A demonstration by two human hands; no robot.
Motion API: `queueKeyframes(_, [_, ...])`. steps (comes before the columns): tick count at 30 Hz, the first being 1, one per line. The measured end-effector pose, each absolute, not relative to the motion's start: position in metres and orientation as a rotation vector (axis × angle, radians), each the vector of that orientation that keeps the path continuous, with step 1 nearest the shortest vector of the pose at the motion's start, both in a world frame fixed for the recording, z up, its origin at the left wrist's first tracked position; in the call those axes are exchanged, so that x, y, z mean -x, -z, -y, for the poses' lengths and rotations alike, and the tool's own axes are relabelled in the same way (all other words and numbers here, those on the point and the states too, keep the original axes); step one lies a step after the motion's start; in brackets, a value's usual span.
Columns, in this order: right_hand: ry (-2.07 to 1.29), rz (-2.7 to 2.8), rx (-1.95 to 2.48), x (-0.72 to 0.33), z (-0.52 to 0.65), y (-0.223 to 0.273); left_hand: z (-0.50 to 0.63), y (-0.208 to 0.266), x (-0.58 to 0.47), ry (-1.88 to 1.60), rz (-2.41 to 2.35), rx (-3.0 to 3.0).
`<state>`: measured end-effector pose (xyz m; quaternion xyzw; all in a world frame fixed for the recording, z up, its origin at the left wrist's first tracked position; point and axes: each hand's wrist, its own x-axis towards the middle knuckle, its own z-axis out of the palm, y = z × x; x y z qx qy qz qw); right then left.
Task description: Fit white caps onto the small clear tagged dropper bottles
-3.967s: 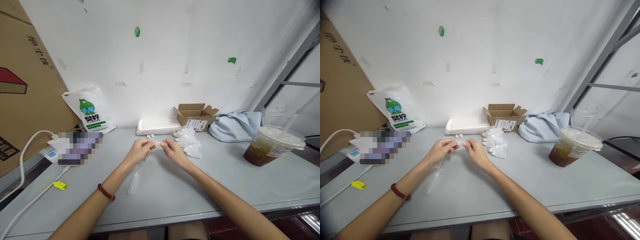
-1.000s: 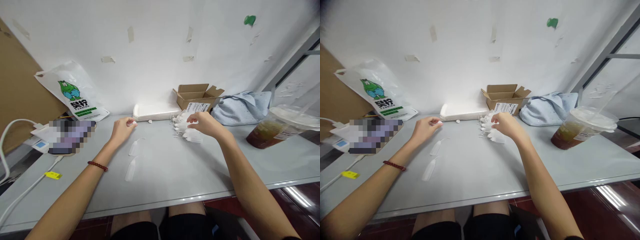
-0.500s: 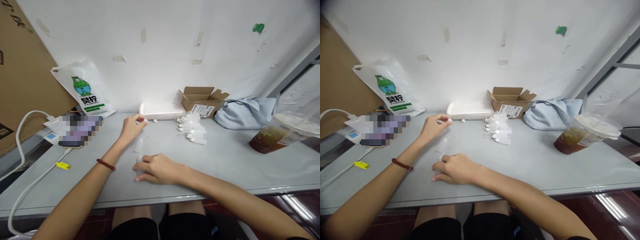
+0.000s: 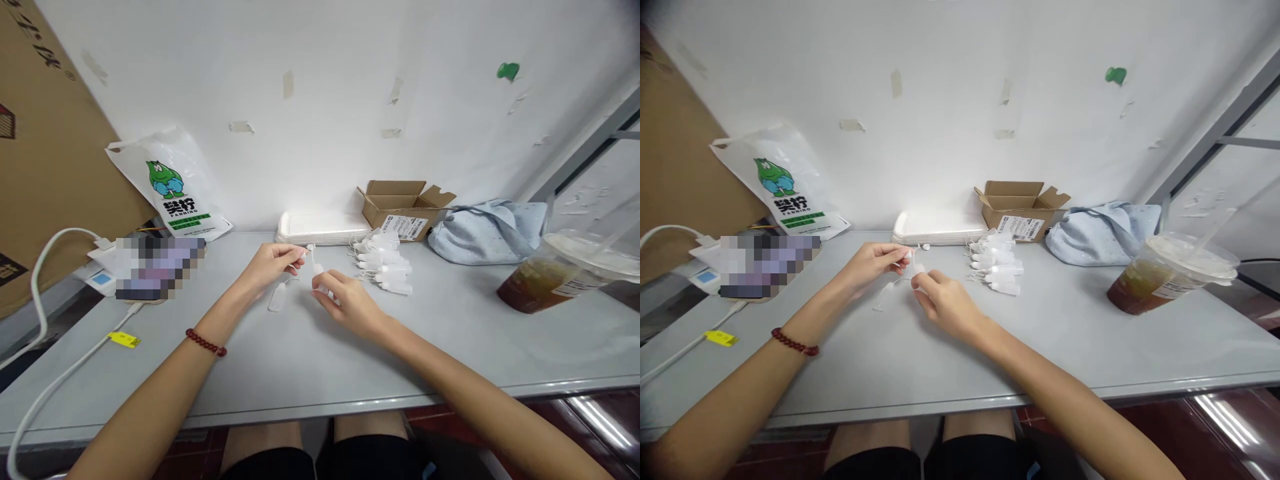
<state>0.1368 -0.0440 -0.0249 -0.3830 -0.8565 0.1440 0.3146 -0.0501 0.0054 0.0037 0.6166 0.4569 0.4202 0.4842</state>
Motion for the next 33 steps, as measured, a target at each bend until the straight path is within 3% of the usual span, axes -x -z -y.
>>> queueKeyframes(10, [-1.393, 1.677, 0.728, -0.140, 0.037, 0.013, -0.003, -0.010, 0.057, -0.803, -0.872, -1.643])
queueKeyframes(33, [-1.765, 1.376, 0.704, -0.152, 0.030, 0.010, 0.008, -0.020, 0.053, -0.765, -0.926, -1.900])
